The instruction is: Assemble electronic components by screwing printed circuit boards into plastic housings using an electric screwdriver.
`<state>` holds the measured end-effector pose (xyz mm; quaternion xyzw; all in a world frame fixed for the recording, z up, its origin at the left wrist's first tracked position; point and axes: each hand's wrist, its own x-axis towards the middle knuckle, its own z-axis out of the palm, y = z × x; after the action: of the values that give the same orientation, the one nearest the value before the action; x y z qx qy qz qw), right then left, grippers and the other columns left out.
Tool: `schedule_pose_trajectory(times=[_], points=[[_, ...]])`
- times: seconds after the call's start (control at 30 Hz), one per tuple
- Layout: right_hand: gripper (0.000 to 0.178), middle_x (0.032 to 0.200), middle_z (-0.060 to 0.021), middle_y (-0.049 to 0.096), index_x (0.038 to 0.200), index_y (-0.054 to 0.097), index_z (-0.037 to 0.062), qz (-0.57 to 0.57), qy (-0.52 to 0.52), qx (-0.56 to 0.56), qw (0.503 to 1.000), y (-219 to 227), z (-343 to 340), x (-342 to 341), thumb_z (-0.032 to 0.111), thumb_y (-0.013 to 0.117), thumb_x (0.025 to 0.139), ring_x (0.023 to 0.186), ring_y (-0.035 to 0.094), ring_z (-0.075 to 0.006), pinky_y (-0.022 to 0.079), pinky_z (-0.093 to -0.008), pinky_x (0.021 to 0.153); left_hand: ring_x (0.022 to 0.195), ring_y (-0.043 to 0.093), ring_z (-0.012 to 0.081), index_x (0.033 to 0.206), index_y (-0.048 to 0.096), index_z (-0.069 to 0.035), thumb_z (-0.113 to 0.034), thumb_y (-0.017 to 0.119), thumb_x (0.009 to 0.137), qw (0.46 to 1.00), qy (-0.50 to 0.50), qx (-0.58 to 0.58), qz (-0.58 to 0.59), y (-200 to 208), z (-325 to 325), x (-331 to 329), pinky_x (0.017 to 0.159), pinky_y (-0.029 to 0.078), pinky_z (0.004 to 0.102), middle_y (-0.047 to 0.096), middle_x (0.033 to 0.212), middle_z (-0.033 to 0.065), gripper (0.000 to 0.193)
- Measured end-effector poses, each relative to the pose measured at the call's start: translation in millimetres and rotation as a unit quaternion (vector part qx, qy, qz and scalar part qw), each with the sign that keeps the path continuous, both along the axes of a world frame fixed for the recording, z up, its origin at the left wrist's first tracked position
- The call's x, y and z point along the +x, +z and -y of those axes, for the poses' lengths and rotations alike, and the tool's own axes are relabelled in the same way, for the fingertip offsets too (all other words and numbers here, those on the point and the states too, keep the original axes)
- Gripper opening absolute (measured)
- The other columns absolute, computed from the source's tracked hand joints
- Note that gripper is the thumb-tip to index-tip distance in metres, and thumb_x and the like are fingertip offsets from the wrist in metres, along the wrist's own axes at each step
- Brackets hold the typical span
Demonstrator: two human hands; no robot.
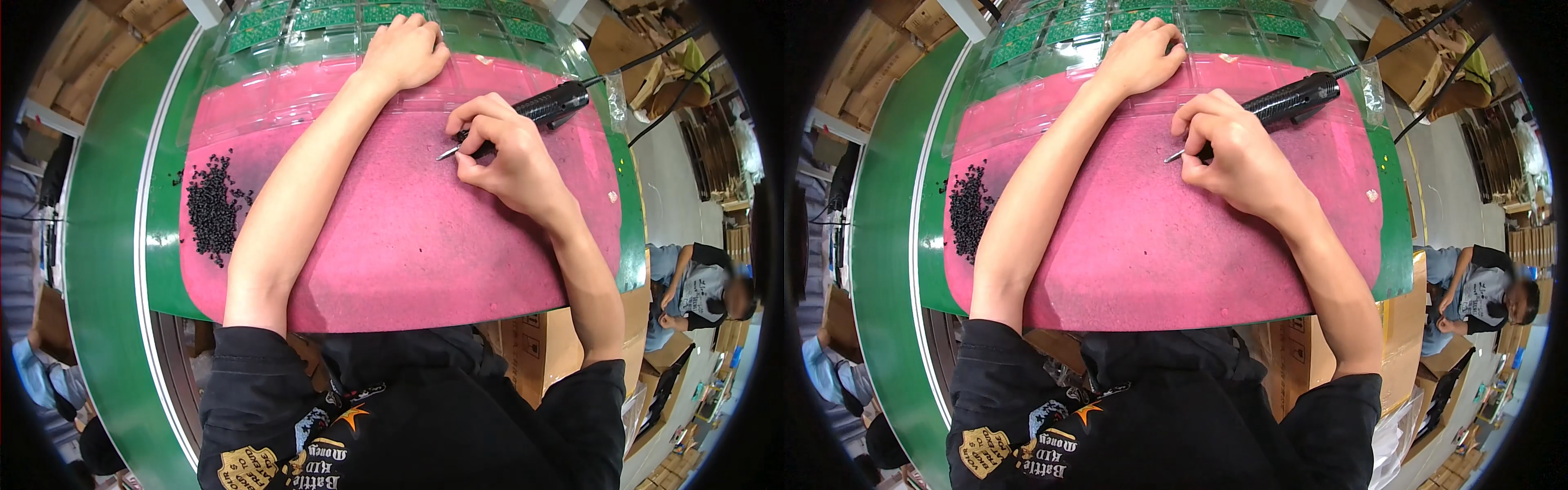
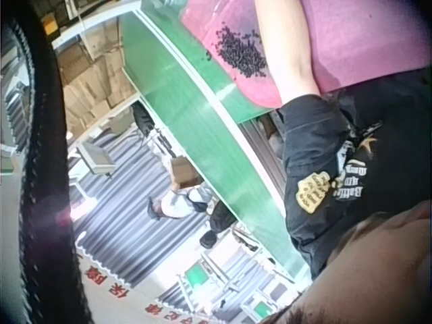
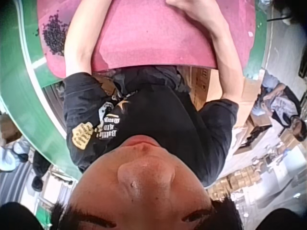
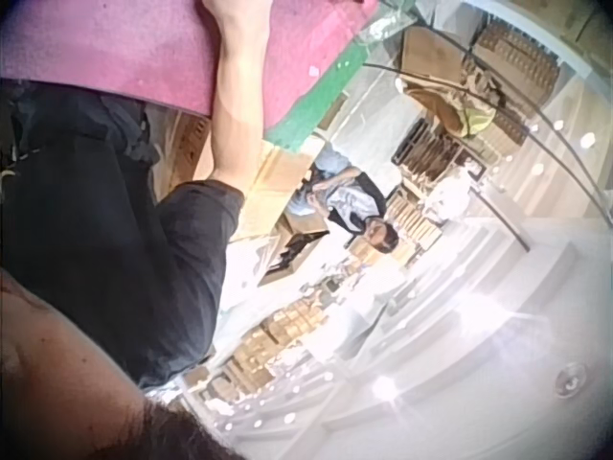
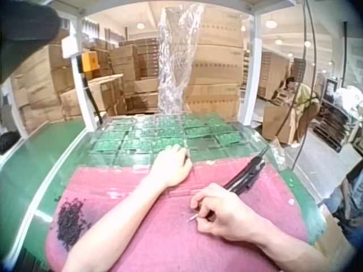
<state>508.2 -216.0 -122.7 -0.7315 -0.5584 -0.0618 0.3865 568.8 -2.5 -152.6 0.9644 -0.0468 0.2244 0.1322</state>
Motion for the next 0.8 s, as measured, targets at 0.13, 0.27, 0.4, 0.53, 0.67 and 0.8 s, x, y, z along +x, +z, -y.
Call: schedule_pose_trajectory(times=[0.13,0.27,0.4,0.53,0.67,0.8], points=[[0.016,0.090,-0.0080,0.063,0.069,0.056,0.0007,-0.060,-0.011,0.045,0.997,-0.1,-3.6,-6.2,-0.004,0.071,0.066,0.088,0.058,-0.0265,0.049,-0.0358,0.077,0.109,0.057,0.0329,0.107,0.068,-0.008,-0.031,0.052,0.089,1.000,0.000,0.000,0.007,-0.7,-1.3,0.2,0.096,0.046,0.0442,0.062,0.113,0.0136,0.034],[0.017,0.088,-0.0079,0.063,0.070,0.056,0.0012,-0.022,-0.024,0.040,0.999,-2.0,-8.7,-9.5,-0.003,0.072,0.066,0.088,0.057,-0.0262,0.048,-0.0354,0.078,0.108,0.057,0.0329,0.106,0.068,-0.008,-0.031,0.052,0.089,1.000,-0.005,-0.001,0.017,-2.0,-1.8,1.4,0.097,0.046,0.0440,0.063,0.112,0.0136,0.033],[0.017,0.088,-0.0083,0.061,0.071,0.056,0.0010,0.013,-0.029,0.025,0.999,-3.4,-9.1,-8.7,-0.002,0.072,0.067,0.088,0.056,-0.0269,0.048,-0.0355,0.079,0.109,0.057,0.0329,0.107,0.068,-0.008,-0.030,0.052,0.089,1.000,-0.006,-0.005,0.013,-2.2,-1.8,2.5,0.097,0.046,0.0441,0.063,0.113,0.0137,0.033],[0.017,0.088,-0.0090,0.060,0.074,0.056,0.0006,0.027,-0.034,0.012,0.999,-3.9,-9.1,-8.3,-0.001,0.072,0.068,0.088,0.055,-0.0281,0.048,-0.0359,0.080,0.109,0.057,0.0331,0.107,0.068,-0.007,-0.030,0.052,0.089,1.000,-0.006,0.001,0.017,-2.6,-2.5,1.1,0.097,0.046,0.0441,0.063,0.112,0.0139,0.033],[0.019,0.091,-0.0100,0.058,0.078,0.056,0.0005,0.046,-0.033,-0.002,0.998,-4.0,-6.6,-5.8,0.000,0.073,0.069,0.090,0.054,-0.0290,0.048,-0.0369,0.082,0.109,0.057,0.0333,0.107,0.068,-0.007,-0.030,0.051,0.089,1.000,-0.006,-0.002,0.013,-1.0,-1.2,0.3,0.097,0.046,0.0443,0.063,0.112,0.0141,0.033],[0.021,0.094,-0.0103,0.057,0.079,0.055,0.0005,0.055,-0.031,-0.028,0.998,-0.9,-3.9,-5.9,0.002,0.074,0.070,0.092,0.053,-0.0289,0.047,-0.0372,0.083,0.109,0.057,0.0333,0.106,0.068,-0.007,-0.030,0.051,0.090,1.000,-0.007,-0.001,0.015,-0.4,-0.8,1.0,0.097,0.046,0.0444,0.063,0.113,0.0141,0.033]])
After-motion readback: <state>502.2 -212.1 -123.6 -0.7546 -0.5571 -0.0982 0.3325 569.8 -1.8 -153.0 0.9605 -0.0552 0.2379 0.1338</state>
